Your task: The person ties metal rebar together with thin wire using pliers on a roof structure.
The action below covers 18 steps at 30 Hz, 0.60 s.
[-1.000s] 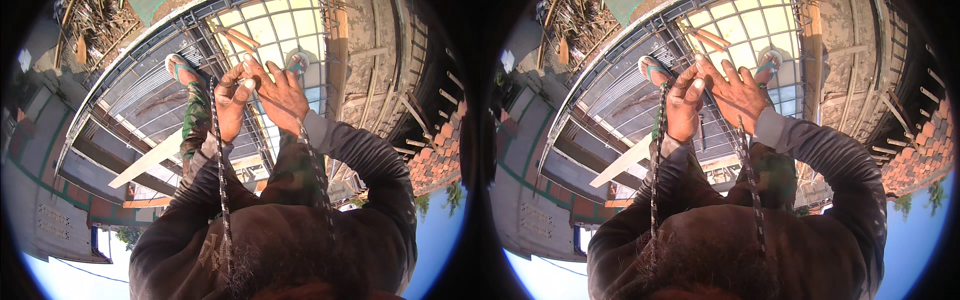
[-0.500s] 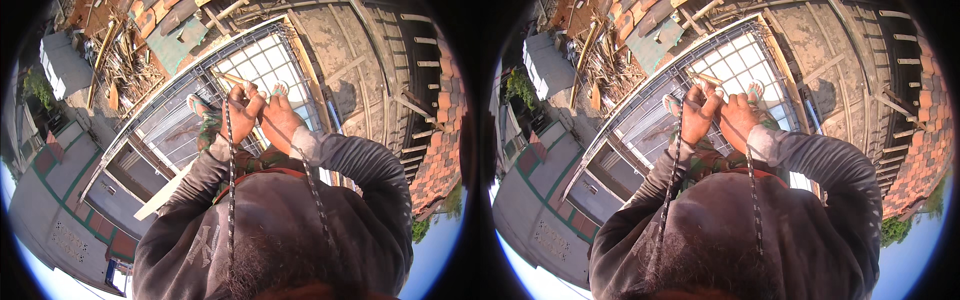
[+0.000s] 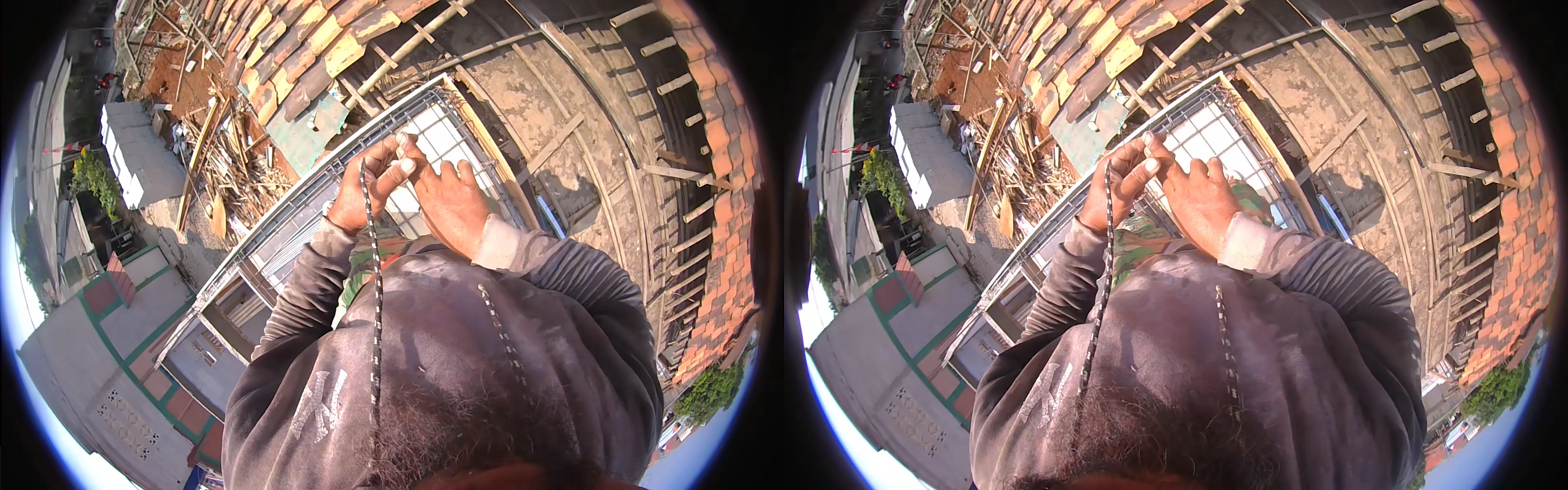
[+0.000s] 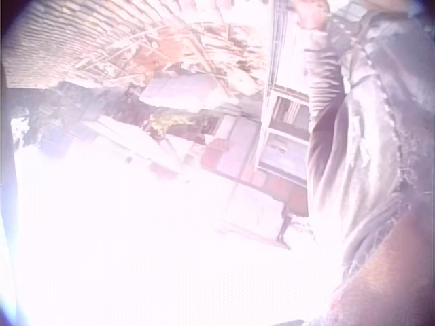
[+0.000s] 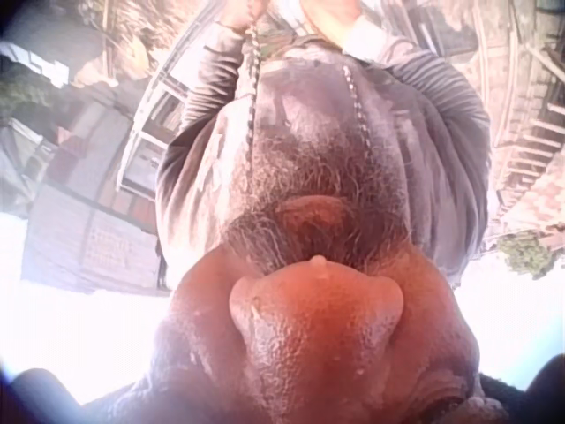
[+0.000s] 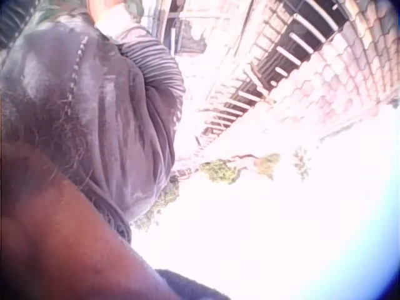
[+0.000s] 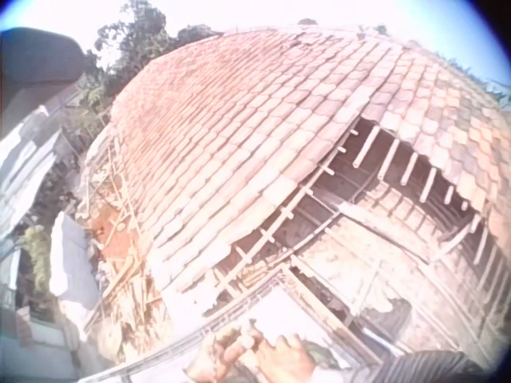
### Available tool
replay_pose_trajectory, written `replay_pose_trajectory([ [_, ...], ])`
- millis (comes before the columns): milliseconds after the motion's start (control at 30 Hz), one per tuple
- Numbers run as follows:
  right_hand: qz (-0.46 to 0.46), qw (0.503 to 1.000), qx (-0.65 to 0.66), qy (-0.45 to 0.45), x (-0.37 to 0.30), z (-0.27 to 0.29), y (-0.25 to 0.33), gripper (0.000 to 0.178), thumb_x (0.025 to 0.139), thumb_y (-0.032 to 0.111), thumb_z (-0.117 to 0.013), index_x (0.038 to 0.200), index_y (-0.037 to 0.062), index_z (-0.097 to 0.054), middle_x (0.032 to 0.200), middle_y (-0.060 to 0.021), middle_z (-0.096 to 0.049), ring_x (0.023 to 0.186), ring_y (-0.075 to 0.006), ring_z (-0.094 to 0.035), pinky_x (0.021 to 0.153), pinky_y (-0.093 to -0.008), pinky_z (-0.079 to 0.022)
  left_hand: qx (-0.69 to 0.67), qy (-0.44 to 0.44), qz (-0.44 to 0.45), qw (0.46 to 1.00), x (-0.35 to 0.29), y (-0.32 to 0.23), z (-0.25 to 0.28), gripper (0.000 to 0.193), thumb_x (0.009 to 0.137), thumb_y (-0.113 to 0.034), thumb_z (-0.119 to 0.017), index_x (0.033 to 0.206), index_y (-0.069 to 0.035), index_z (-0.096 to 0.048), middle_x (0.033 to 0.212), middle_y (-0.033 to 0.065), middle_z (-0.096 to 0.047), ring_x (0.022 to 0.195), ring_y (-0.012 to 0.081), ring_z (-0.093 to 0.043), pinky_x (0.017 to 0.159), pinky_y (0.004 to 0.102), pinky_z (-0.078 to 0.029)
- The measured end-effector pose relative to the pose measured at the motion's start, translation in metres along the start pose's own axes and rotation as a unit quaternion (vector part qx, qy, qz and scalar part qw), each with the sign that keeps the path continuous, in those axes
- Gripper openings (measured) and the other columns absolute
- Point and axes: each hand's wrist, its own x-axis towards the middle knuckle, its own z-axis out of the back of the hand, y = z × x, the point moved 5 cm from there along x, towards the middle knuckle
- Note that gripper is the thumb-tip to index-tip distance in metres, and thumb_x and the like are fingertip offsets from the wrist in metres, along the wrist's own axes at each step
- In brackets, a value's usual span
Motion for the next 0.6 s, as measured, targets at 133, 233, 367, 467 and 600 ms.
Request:
replay_pose_trajectory([
  [133, 0.023, 0.999, 0.044, 0.011, -0.008, -0.003, 0.003, 0.039, 0.082, 0.025, -0.070, 0.113, 0.0019, -0.066, 0.104, -0.0124, -0.065, 0.100, -0.0301, -0.062, 0.089, -0.0484, -0.042, 0.074, -0.015, -0.009, 0.997, 0.003, -0.001, -0.007, 0.016, 0.093, -0.015, -0.075, 0.095, -0.003, -0.063, 0.088, -0.0007, -0.065, 0.080, 0.0065, -0.059, 0.074, 0.0262, -0.050],
  [233, 0.035, 0.994, 0.104, 0.013, -0.012, 0.004, 0.002, 0.044, 0.078, 0.024, -0.072, 0.114, -0.0018, -0.065, 0.101, -0.0155, -0.065, 0.101, -0.0330, -0.061, 0.088, -0.0466, -0.044, 0.184, -0.066, -0.049, 0.979, 0.005, 0.015, -0.006, 0.016, 0.090, -0.017, -0.069, 0.087, -0.003, -0.062, 0.080, 0.0012, -0.064, 0.077, 0.0093, -0.058, 0.068, 0.0284, -0.050],
  [367, 0.081, 0.967, 0.241, 0.028, -0.012, 0.020, 0.003, 0.050, 0.082, 0.024, -0.074, 0.120, -0.0052, -0.061, 0.115, -0.0181, -0.061, 0.104, -0.0379, -0.058, 0.091, -0.0499, -0.049, 0.081, -0.111, 0.042, 0.990, -0.013, 0.012, -0.006, 0.029, 0.095, -0.025, -0.065, 0.076, -0.003, -0.063, 0.075, 0.0000, -0.062, 0.070, 0.0083, -0.055, 0.061, 0.0284, -0.045],
  [467, 0.140, 0.949, 0.281, -0.023, -0.012, 0.031, 0.005, 0.046, 0.082, 0.020, -0.076, 0.120, -0.0027, -0.061, 0.127, -0.0179, -0.060, 0.110, -0.0372, -0.057, 0.096, -0.0469, -0.049, 0.044, -0.110, 0.000, 0.993, -0.031, 0.009, 0.003, 0.034, 0.102, -0.031, -0.060, 0.084, -0.003, -0.065, 0.076, -0.0026, -0.058, 0.073, 0.0080, -0.050, 0.066, 0.0287, -0.043],
  [600, 0.186, 0.953, 0.229, -0.075, -0.015, 0.081, -0.009, 0.047, 0.080, 0.020, -0.078, 0.120, 0.0006, -0.063, 0.137, -0.0130, -0.059, 0.113, -0.0347, -0.057, 0.097, -0.0471, -0.049, -0.004, -0.027, -0.063, 0.998, -0.052, -0.045, -0.012, 0.032, 0.107, -0.031, -0.055, 0.109, -0.001, -0.068, 0.090, -0.0014, -0.065, 0.080, 0.0079, -0.055, 0.073, 0.0265, -0.046],
])
